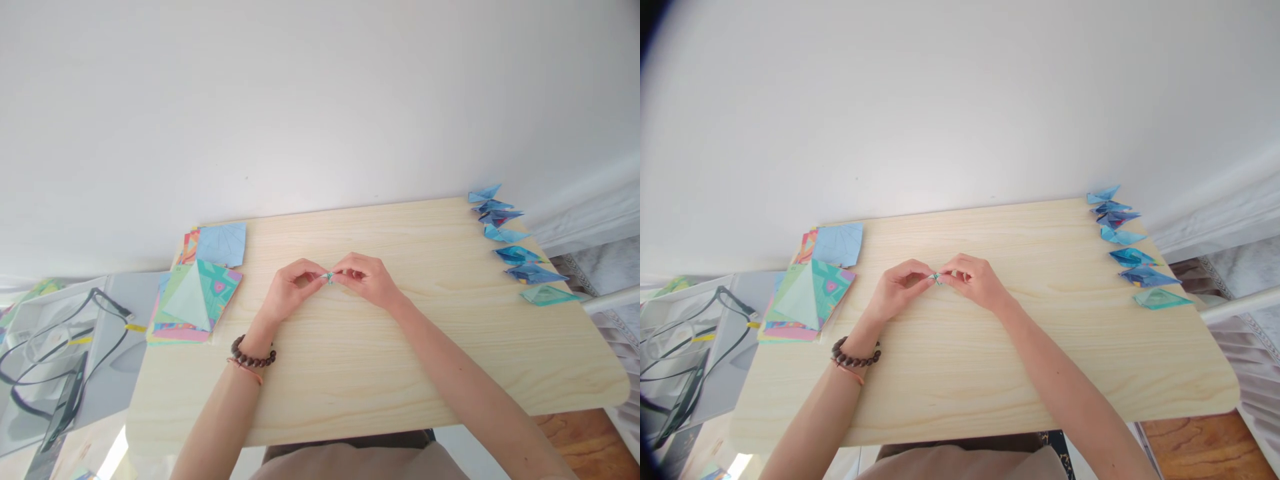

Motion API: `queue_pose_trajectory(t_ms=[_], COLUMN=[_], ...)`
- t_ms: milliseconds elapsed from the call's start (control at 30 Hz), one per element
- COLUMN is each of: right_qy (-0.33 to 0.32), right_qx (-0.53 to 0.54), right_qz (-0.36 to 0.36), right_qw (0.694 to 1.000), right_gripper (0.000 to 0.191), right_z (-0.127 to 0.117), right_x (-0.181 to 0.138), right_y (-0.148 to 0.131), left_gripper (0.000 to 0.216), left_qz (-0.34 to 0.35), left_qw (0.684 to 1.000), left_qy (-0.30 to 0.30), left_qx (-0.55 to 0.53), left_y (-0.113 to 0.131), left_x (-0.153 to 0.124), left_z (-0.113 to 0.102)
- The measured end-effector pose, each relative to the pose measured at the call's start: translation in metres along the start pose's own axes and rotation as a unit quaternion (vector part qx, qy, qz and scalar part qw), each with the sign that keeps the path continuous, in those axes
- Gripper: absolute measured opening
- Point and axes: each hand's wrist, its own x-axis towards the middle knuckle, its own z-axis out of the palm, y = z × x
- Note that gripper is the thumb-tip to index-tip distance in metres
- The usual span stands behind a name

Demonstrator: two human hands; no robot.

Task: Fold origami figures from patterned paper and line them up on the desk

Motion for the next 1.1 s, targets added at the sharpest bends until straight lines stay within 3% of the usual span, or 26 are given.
queue_pose_trajectory(t_ms=[467, 700, 867, 1100], right_qy=[0.019, 0.039, 0.080, 0.087], right_qx=[-0.005, 0.033, 0.056, 0.102], right_qz=[-0.004, 0.018, 0.044, 0.097], right_qw=[1.000, 0.999, 0.994, 0.986], right_gripper=[0.010, 0.010, 0.011, 0.015], right_z=[0.0001, -0.0006, -0.0039, -0.0017], right_x=[0.0018, 0.0028, 0.0039, 0.0025], right_y=[-0.0040, -0.0077, -0.0065, -0.0024], left_gripper=[0.011, 0.008, 0.009, 0.013], left_qz=[0.033, 0.011, -0.026, -0.044], left_qw=[0.998, 0.998, 0.988, 0.981], left_qy=[0.036, 0.061, 0.123, 0.137], left_qx=[0.031, -0.024, -0.087, -0.132], left_y=[0.0049, 0.0032, 0.0004, -0.0005], left_x=[0.0001, -0.0013, -0.0012, 0.0006], left_z=[0.0029, 0.0046, 0.0042, 0.0048])
